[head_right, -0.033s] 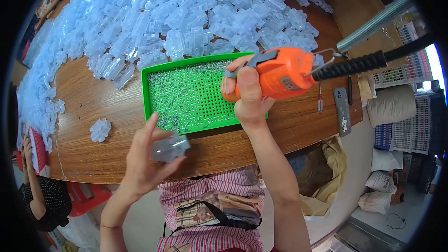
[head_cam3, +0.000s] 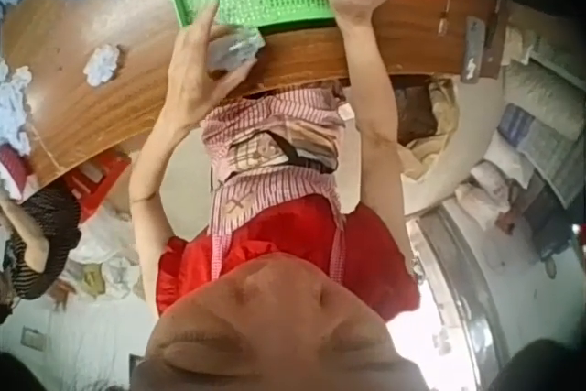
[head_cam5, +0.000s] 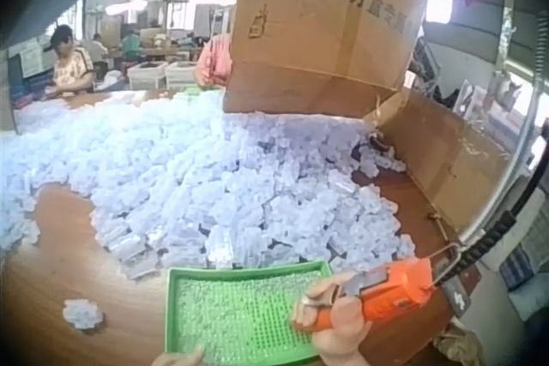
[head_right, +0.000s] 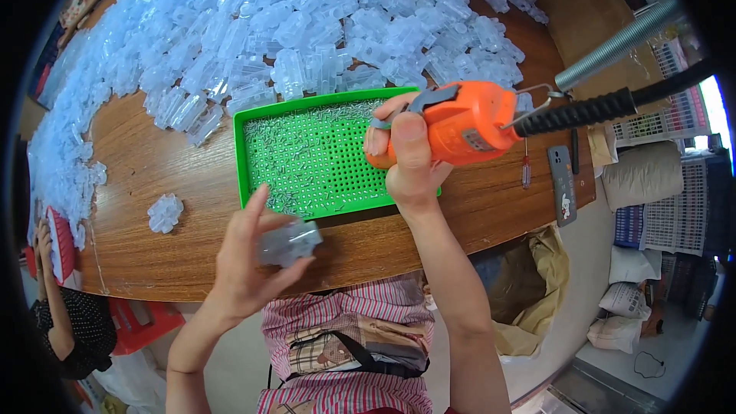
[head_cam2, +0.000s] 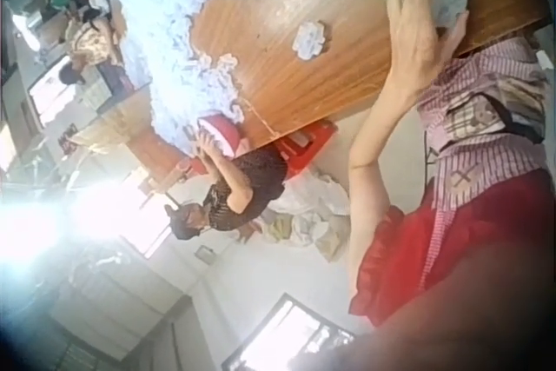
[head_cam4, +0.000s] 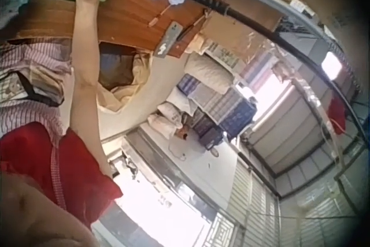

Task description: The person assembles plastic components by inserting metal pins by hand, fitting plastic casing pieces together, and securing them with screws from a tray using an electric screwdriver.

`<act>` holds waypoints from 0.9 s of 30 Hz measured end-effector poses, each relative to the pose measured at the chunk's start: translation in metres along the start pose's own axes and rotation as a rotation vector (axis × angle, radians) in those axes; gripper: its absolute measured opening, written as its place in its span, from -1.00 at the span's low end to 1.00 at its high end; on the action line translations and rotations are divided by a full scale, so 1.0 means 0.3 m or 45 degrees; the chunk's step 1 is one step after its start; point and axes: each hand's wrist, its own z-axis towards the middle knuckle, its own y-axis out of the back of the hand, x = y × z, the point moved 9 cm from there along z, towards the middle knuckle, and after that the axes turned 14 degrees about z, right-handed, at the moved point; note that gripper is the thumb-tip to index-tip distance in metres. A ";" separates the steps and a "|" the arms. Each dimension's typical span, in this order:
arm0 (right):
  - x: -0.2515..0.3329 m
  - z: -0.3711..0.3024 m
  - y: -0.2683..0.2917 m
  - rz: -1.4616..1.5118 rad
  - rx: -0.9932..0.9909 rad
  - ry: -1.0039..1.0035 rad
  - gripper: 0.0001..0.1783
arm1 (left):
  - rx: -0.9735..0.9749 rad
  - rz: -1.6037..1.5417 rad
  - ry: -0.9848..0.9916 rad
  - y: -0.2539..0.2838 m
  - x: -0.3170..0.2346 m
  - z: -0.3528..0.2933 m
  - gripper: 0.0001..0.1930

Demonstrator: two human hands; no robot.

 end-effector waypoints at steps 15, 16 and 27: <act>0.003 -0.003 -0.009 0.013 0.017 -0.004 -0.37 | 0.102 -0.099 0.197 -0.122 0.042 0.036 0.11; 0.020 -0.010 -0.011 -0.005 -0.017 -0.004 -0.35 | 0.087 -0.102 0.181 -0.119 0.043 0.034 0.11; 0.287 -0.186 -0.293 0.093 0.490 0.139 -0.23 | 0.033 -0.130 0.137 -0.105 0.037 0.034 0.03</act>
